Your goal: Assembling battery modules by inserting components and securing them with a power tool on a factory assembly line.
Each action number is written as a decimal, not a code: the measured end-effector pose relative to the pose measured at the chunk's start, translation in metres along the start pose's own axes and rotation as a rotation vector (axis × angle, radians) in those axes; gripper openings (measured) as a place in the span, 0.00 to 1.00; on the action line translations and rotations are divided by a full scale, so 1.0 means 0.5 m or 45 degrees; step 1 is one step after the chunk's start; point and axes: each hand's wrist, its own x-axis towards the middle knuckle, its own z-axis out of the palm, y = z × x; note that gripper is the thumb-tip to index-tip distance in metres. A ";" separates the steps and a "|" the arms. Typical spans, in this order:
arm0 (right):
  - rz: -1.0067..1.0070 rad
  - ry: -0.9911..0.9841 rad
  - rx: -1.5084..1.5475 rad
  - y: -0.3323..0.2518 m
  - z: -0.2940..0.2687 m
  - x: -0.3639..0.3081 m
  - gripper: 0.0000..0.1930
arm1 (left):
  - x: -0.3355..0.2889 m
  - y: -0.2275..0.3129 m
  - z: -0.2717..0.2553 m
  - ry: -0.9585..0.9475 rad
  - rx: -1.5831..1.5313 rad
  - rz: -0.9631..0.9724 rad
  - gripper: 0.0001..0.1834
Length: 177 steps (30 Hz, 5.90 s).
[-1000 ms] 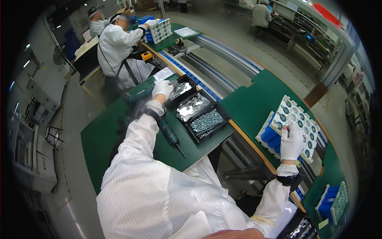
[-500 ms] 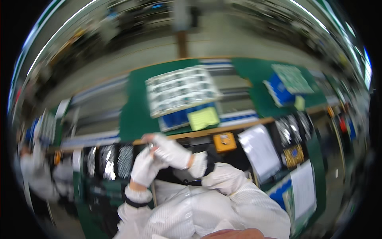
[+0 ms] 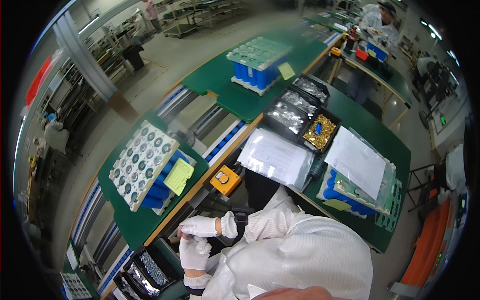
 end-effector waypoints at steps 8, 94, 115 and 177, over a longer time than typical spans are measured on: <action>-0.238 -0.002 -0.850 -0.082 -0.006 -0.058 0.43 | 0.020 0.024 -0.041 0.058 0.303 0.131 0.20; -0.470 0.579 -1.930 -0.353 -0.216 0.583 0.07 | 0.119 0.499 0.110 -0.014 0.013 0.848 0.09; -0.216 0.543 -1.904 -0.375 -0.196 0.546 0.07 | 0.137 0.496 0.095 -0.095 0.043 0.920 0.12; -0.281 0.494 -1.822 -0.347 -0.167 0.508 0.06 | 0.130 0.494 0.109 -0.193 -0.037 0.870 0.15</action>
